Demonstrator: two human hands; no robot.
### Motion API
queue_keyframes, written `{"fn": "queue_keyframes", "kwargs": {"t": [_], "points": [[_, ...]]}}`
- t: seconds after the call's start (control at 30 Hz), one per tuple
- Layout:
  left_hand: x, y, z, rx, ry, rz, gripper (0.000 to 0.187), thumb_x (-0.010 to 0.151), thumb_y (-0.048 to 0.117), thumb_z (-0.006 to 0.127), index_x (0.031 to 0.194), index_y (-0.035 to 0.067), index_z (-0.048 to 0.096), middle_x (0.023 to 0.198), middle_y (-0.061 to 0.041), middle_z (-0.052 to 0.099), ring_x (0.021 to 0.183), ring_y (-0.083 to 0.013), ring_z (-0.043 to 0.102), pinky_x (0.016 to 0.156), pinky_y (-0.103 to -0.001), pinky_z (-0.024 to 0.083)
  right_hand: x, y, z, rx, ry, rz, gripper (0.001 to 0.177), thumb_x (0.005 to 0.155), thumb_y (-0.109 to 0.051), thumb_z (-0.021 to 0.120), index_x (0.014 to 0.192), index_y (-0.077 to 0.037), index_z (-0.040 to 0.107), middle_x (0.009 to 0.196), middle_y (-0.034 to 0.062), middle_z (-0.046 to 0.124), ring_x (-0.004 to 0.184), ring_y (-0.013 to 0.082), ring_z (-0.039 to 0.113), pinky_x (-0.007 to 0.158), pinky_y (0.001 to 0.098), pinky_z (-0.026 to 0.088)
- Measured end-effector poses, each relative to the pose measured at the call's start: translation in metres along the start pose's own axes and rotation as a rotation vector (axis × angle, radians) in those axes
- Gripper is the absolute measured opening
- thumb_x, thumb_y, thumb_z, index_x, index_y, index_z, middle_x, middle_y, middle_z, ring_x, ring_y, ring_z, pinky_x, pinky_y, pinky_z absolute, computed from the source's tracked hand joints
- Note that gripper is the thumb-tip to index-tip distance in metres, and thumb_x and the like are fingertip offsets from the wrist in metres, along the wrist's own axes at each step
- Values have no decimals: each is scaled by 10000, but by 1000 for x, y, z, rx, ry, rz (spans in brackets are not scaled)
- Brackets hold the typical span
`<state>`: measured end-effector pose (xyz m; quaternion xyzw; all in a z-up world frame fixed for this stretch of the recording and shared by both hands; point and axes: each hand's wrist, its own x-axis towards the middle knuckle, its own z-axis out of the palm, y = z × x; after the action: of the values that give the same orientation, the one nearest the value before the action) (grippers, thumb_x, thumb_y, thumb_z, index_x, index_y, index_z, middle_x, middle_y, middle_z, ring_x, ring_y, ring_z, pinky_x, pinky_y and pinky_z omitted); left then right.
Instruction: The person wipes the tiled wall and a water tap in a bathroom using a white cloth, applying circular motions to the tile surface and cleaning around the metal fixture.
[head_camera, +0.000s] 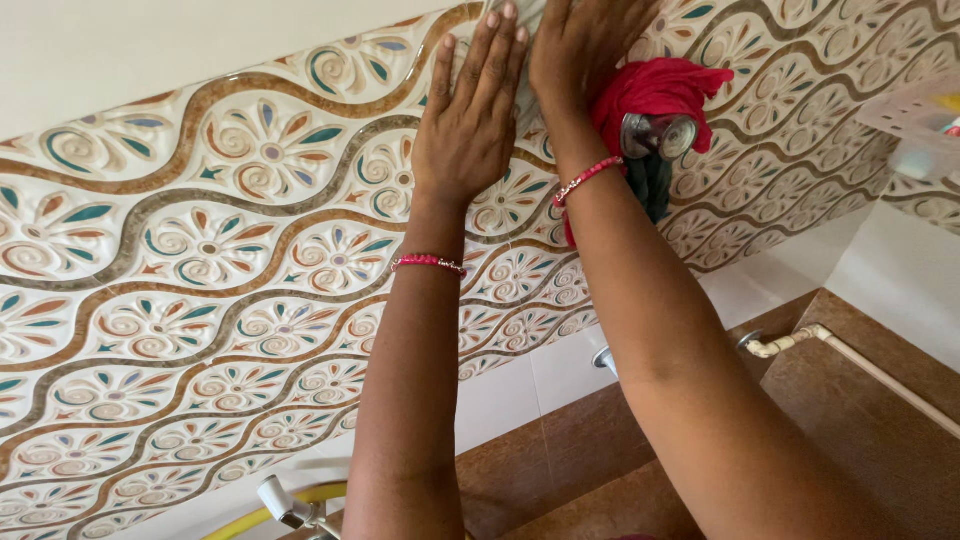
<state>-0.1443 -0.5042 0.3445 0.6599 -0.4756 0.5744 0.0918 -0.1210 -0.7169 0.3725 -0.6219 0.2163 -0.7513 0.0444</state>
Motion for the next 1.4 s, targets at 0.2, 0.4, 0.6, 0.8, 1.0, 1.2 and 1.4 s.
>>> {"fn": "queue_keyframes", "kwargs": {"t": [0.2,0.4,0.6,0.8,1.0,1.2,1.4], "points": [[-4,1,12,2,29,44,634,1073,181,422,1677,5,337,1742,-121,259,1618,-231,231,1328,-490,110,-13,20,8,29,61,167,809,1146,-562,374,1665,-16,79,1729,292,38,1629,450,39,1333,600,111],[-7,2,17,51,104,72,589,1086,236,443,1613,-28,438,1692,-173,348,1586,-298,279,1307,-526,140,-36,15,-6,4,25,57,770,1158,-563,260,1643,-33,-17,1694,284,-39,1606,435,-4,1358,570,84],[-12,1,19,21,260,90,523,1021,322,497,1431,18,615,1457,-209,558,1405,-361,485,1242,-631,197,-61,2,-29,53,-77,-116,850,1090,-687,173,1700,-120,3,1731,173,-8,1633,335,24,1346,515,69],[-14,1,20,-7,314,90,413,972,320,526,1251,64,693,1291,-172,615,1254,-339,578,1241,-632,211,-72,-7,-56,146,-208,-205,799,1123,-675,167,1678,-121,12,1745,158,-13,1652,310,32,1363,514,66],[-19,5,20,-46,255,93,396,1009,356,552,1263,86,690,1241,-162,610,1224,-342,582,1226,-643,238,-78,-13,-68,207,-216,-186,752,1131,-652,134,1679,-146,44,1746,147,0,1651,309,33,1359,514,73],[-22,5,20,20,267,84,451,1045,383,515,1295,35,657,1342,-169,594,1271,-326,562,1224,-622,235,-58,-17,-50,96,-128,-114,770,1111,-637,142,1702,-147,79,1730,176,53,1629,348,79,1317,512,122],[-20,9,21,128,193,26,503,1051,259,488,1492,35,578,1533,-134,509,1434,-295,470,1270,-610,190,-12,-8,-39,-108,-208,-98,742,1155,-617,338,1662,-84,244,1724,252,152,1634,443,117,1349,591,120]]}}
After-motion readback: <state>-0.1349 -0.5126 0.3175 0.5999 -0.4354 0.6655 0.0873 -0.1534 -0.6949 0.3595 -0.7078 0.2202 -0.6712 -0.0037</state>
